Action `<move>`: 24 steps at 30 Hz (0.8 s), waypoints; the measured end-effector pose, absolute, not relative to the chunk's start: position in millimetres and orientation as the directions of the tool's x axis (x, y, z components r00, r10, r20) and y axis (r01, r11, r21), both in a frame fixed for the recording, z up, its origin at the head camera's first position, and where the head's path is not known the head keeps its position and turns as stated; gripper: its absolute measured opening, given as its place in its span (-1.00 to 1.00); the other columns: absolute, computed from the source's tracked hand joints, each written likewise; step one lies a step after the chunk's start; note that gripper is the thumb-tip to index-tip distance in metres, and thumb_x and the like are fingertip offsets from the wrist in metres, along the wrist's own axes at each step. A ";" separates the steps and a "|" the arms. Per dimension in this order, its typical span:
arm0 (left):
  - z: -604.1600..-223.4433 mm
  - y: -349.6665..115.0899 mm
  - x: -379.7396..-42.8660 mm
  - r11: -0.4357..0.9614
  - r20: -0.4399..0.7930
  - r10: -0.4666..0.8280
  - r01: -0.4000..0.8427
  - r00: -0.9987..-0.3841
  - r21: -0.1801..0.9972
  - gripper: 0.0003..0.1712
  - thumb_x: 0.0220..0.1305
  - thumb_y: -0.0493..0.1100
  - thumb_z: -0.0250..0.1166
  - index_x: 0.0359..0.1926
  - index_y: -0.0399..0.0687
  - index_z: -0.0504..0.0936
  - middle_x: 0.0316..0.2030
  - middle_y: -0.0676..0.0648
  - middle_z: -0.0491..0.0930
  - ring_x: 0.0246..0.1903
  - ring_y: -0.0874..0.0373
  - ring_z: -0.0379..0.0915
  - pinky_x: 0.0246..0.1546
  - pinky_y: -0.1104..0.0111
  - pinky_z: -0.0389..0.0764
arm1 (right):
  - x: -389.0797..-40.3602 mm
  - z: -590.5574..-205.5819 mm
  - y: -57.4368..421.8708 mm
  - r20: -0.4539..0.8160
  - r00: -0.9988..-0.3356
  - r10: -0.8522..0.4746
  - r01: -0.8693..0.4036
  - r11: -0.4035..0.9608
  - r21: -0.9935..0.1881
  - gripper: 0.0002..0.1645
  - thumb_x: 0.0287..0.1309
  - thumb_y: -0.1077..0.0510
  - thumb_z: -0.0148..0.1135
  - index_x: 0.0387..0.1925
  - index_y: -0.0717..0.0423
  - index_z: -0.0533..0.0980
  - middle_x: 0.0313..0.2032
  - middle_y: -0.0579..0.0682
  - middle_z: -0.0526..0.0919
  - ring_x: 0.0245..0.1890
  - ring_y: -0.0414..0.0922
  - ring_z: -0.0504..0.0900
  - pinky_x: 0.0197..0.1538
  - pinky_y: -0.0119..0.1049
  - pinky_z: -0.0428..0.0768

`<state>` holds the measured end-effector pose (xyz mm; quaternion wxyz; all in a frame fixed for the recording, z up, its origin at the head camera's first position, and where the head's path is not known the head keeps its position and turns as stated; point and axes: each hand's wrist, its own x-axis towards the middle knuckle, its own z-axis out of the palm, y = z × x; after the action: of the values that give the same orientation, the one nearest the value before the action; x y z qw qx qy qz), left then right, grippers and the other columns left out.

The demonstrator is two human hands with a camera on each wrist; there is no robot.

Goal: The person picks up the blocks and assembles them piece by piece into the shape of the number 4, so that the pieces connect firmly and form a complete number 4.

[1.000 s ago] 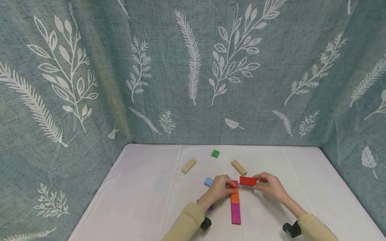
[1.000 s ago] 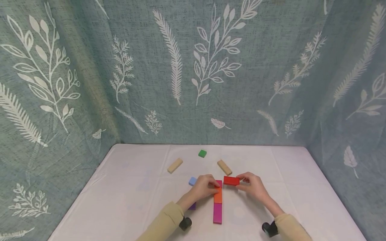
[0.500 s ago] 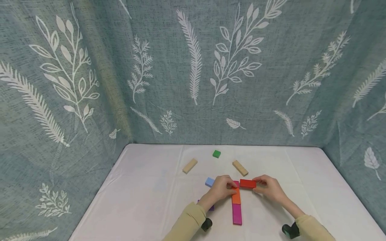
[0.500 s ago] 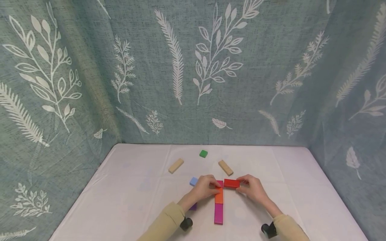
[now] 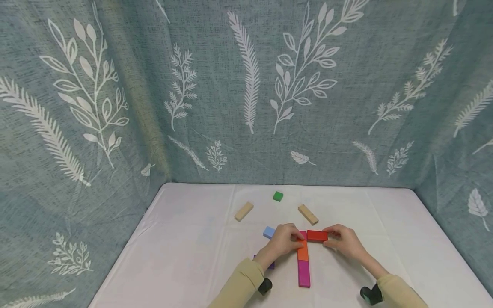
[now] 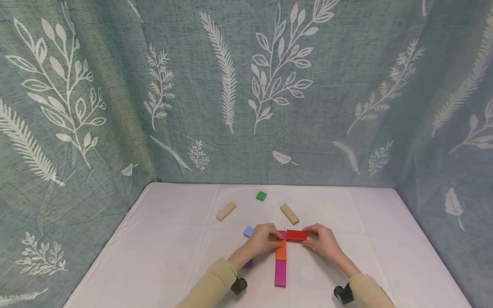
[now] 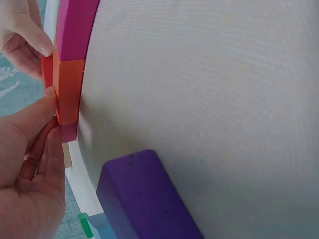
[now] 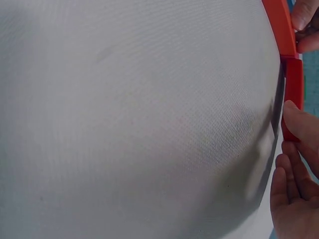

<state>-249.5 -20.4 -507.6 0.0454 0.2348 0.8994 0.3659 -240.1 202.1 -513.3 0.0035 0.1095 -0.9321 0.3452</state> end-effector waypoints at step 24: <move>-506.4 -20.5 -249.4 0.618 0.113 0.459 0.408 -0.881 0.672 -0.84 0.00 -0.25 0.46 -0.32 -0.14 0.76 -0.42 0.00 0.61 -0.39 0.31 0.44 -0.34 0.62 0.43 | -244.7 -517.7 201.8 0.082 -0.972 -0.220 -0.221 0.739 -0.636 -0.61 -0.10 0.27 0.43 -0.14 0.28 0.60 -0.23 0.07 0.67 -0.24 -0.10 0.57 -0.14 -0.24 0.62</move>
<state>-249.4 -20.5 -506.4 0.0350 0.2413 0.8988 0.3642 -244.7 201.8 -517.7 0.0006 0.1184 -0.9326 0.3410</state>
